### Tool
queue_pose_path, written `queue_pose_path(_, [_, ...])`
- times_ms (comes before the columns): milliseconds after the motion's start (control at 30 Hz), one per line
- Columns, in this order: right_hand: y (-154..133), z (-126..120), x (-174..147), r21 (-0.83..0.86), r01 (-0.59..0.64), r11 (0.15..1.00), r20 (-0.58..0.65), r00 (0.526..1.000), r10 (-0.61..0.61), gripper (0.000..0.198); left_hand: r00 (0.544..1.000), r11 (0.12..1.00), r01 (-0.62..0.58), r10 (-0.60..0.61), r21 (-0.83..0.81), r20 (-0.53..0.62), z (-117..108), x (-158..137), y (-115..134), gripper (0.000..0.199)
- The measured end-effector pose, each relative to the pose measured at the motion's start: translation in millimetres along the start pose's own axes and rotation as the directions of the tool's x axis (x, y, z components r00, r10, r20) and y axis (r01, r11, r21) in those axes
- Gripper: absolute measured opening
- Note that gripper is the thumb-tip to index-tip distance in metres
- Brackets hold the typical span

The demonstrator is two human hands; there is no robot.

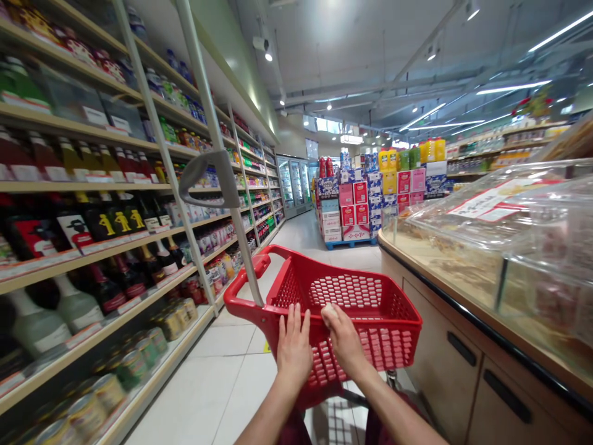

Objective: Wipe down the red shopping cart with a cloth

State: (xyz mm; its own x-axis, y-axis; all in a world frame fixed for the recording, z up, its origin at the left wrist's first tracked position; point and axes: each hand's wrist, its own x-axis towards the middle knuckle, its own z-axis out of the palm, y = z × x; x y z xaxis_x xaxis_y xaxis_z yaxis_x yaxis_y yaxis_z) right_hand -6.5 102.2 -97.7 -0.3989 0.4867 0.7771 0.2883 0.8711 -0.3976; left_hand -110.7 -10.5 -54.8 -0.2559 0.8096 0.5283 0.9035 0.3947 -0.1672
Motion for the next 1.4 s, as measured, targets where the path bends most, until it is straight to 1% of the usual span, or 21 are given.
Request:
queue_pose_path(33, [3.1, -2.3, 0.5, 0.008, 0.006, 1.000, 0.014, 1.000, -0.006, 0.045, 1.000, 1.000, -0.004, 0.004, 0.007, 0.000, 0.3, -0.6, -1.0, 0.064])
queue_pose_path(100, [23.8, -15.3, -3.0, -0.014, -0.033, 0.999, 0.004, 0.999, 0.033, 0.041, 1.000, 1.000, -0.008, 0.008, 0.009, 0.002, 0.8, -1.4, -2.1, 0.065])
queue_pose_path(167, [49.7, -30.8, -9.1, -0.070, -0.130, 0.989, -0.071, 0.990, 0.125, 0.038, 1.000, 1.000, -0.005, 0.005, 0.001, 0.006, 0.7, -1.6, -1.4, 0.066])
queue_pose_path(233, [62.8, -38.4, -12.7, -0.110, -0.223, 0.968, -0.144, 0.968, 0.207, 0.036, 1.000, 1.000, 0.004, -0.004, -0.003, 0.010, -0.2, -1.5, 0.7, 0.065])
queue_pose_path(300, [54.6, -34.2, -10.7, -0.099, -0.241, 0.965, -0.124, 0.966, 0.228, 0.035, 1.000, 1.000, 0.014, -0.014, -0.002, 0.013, -1.5, -1.5, 4.1, 0.063])
queue_pose_path(367, [30.9, -23.5, -2.7, -0.023, -0.208, 0.978, -0.012, 0.978, 0.208, 0.036, 1.000, 1.000, -0.001, 0.001, -0.006, 0.008, -1.9, -1.1, 9.7, 0.061])
queue_pose_path(433, [6.0, -15.3, 7.9, 0.089, -0.205, 0.975, 0.097, 0.976, 0.197, 0.041, 0.998, 0.998, -0.060, 0.059, -0.017, -0.021, 0.5, 1.2, 18.8, 0.060])
queue_pose_path(500, [-8.0, -13.8, 15.1, 0.197, -0.236, 0.952, 0.148, 0.967, 0.209, 0.046, 0.987, 0.988, -0.149, 0.147, -0.032, -0.065, 6.9, 6.8, 31.8, 0.058])
queue_pose_path(600, [-1.8, -19.4, 11.8, 0.287, -0.260, 0.922, 0.143, 0.963, 0.227, 0.047, 0.965, 0.968, -0.243, 0.234, -0.068, -0.121, 21.9, 22.4, 55.1, 0.049])
queue_pose_path(667, [14.2, -22.6, 3.0, 0.248, -0.266, 0.932, 0.110, 0.963, 0.246, 0.047, 0.963, 0.963, -0.248, 0.232, -0.110, -0.141, 30.3, 35.0, 67.1, 0.038])
queue_pose_path(733, [31.1, -23.9, -5.9, 0.154, -0.241, 0.958, 0.094, 0.969, 0.228, 0.048, 0.964, 0.957, -0.246, 0.225, -0.152, -0.141, 32.8, 44.7, 68.8, 0.027])
queue_pose_path(800, [43.0, -24.1, -11.6, 0.077, -0.206, 0.976, 0.114, 0.974, 0.196, 0.047, 0.961, 0.949, -0.263, 0.241, -0.176, -0.138, 27.8, 48.1, 54.0, 0.022])
queue_pose_path(867, [47.9, -23.7, -13.7, 0.042, -0.202, 0.979, 0.129, 0.972, 0.195, 0.046, 0.958, 0.950, -0.263, 0.237, -0.169, -0.158, 16.0, 44.9, 21.1, 0.020])
queue_pose_path(967, [46.8, -21.5, -13.4, 0.018, -0.198, 0.980, 0.101, 0.976, 0.195, 0.045, 0.963, 0.981, -0.150, 0.117, -0.123, -0.242, -5.7, 35.3, -41.6, 0.025])
queue_pose_path(1033, [44.4, -18.7, -13.7, -0.003, -0.174, 0.985, 0.073, 0.982, 0.174, 0.044, 0.959, 0.995, -0.049, 0.023, -0.085, -0.284, -13.2, 30.4, -67.7, 0.029])
queue_pose_path(1067, [43.4, -17.2, -14.2, -0.016, -0.167, 0.986, 0.060, 0.984, 0.167, 0.044, 0.956, 0.997, -0.028, 0.006, -0.070, -0.293, -12.9, 28.8, -71.0, 0.030])
queue_pose_path(1100, [43.0, -15.9, -14.9, -0.027, -0.160, 0.987, 0.050, 0.986, 0.162, 0.043, 0.955, 0.998, -0.033, 0.014, -0.061, -0.295, -9.8, 28.0, -67.5, 0.030])
queue_pose_path(1233, [47.0, -15.5, -16.7, -0.043, -0.106, 0.993, 0.057, 0.993, 0.108, 0.038, 0.948, 0.972, -0.226, 0.205, -0.064, -0.244, 11.3, 31.4, -21.6, 0.027])
queue_pose_path(1267, [49.0, -16.5, -16.4, -0.040, -0.097, 0.995, 0.062, 0.993, 0.099, 0.037, 0.943, 0.963, -0.261, 0.237, -0.073, -0.235, 12.9, 33.1, -15.5, 0.027])
queue_pose_path(1333, [52.3, -18.7, -15.6, -0.028, -0.095, 0.995, 0.064, 0.993, 0.096, 0.036, 0.940, 0.961, -0.263, 0.237, -0.079, -0.245, 8.1, 34.8, -21.7, 0.029])
queue_pose_path(1400, [53.5, -19.9, -14.9, -0.012, -0.103, 0.995, 0.052, 0.993, 0.104, 0.036, 0.945, 0.981, -0.187, 0.163, -0.057, -0.285, -3.5, 33.6, -47.0, 0.033])
